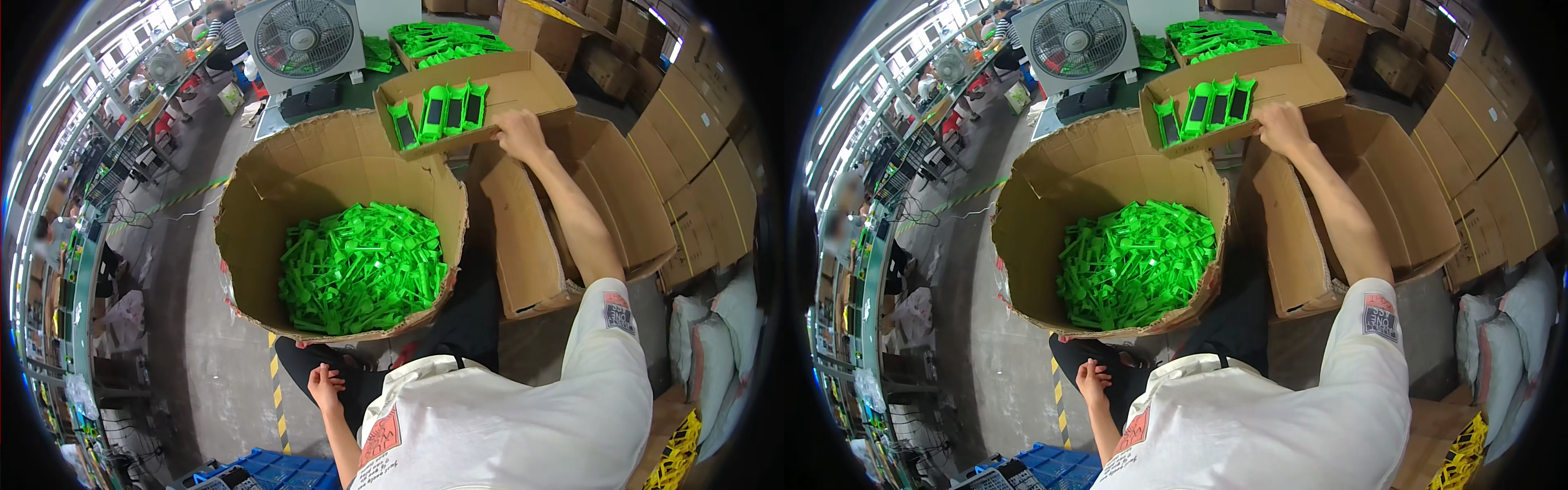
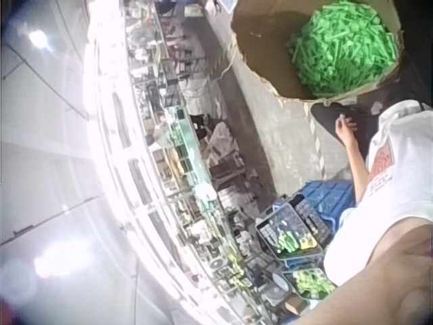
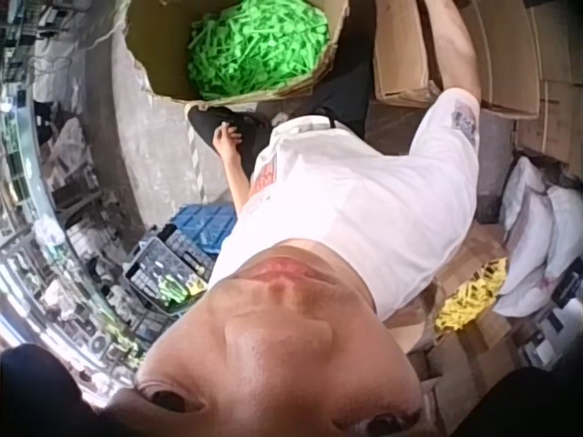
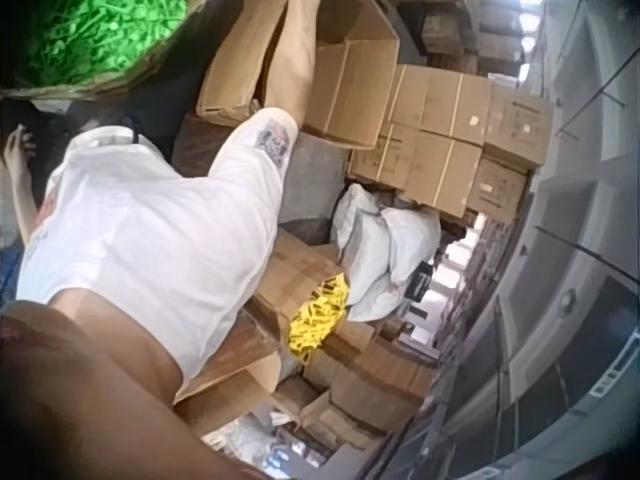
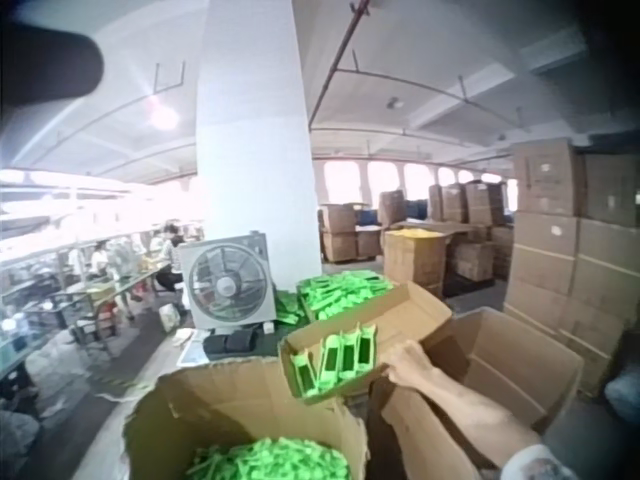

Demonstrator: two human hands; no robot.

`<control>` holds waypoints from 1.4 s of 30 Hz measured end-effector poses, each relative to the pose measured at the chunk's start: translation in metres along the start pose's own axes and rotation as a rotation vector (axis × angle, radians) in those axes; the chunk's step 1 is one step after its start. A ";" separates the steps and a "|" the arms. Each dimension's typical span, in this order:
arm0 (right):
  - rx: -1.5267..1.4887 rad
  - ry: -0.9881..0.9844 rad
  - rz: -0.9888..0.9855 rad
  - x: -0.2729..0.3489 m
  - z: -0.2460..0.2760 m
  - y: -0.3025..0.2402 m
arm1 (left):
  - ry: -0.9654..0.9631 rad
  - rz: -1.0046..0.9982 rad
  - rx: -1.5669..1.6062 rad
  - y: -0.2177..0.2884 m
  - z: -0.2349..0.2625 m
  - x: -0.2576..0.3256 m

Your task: Assembling and inspecting green plastic housings and electronic components on a factory assembly line.

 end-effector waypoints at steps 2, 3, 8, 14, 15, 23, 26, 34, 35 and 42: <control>-0.015 0.062 -0.027 0.001 0.013 0.010 | 0.013 -0.017 -0.024 0.001 0.000 -0.002; -0.033 0.129 -0.055 0.003 0.022 0.014 | 0.012 -0.011 -0.027 0.001 -0.001 -0.002; 0.054 0.265 -0.148 0.007 0.050 0.037 | 0.029 -0.011 -0.103 0.004 -0.006 -0.005; 0.109 0.357 -0.179 0.011 0.082 0.056 | 0.060 -0.010 -0.136 0.004 -0.004 -0.005; 0.119 0.368 -0.191 0.013 0.087 0.059 | 0.050 -0.002 -0.141 0.003 -0.006 -0.006; 0.200 0.382 -0.244 0.043 0.103 0.077 | 0.049 -0.017 -0.182 0.006 -0.013 -0.005; 0.148 0.309 -0.356 0.053 0.106 0.082 | 0.046 -0.027 -0.199 0.006 -0.014 -0.005; 0.030 0.111 -0.221 0.077 0.064 0.065 | 0.057 -0.053 -0.249 0.008 -0.018 -0.005; 0.009 0.051 -0.217 0.079 0.053 0.063 | 0.061 -0.058 -0.265 0.008 -0.019 -0.005; 0.057 -0.002 -0.150 0.089 0.019 0.059 | 0.075 -0.069 -0.320 0.006 -0.016 -0.004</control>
Point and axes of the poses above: each hand's wrist, its own x-axis away from the middle knuckle, its own z-axis out of the back of the hand, y = z × x, the point moved 7 cm from there along -x, towards the middle knuckle, and after that the axes turned 6 degrees about -y, right-handed, at the moved point
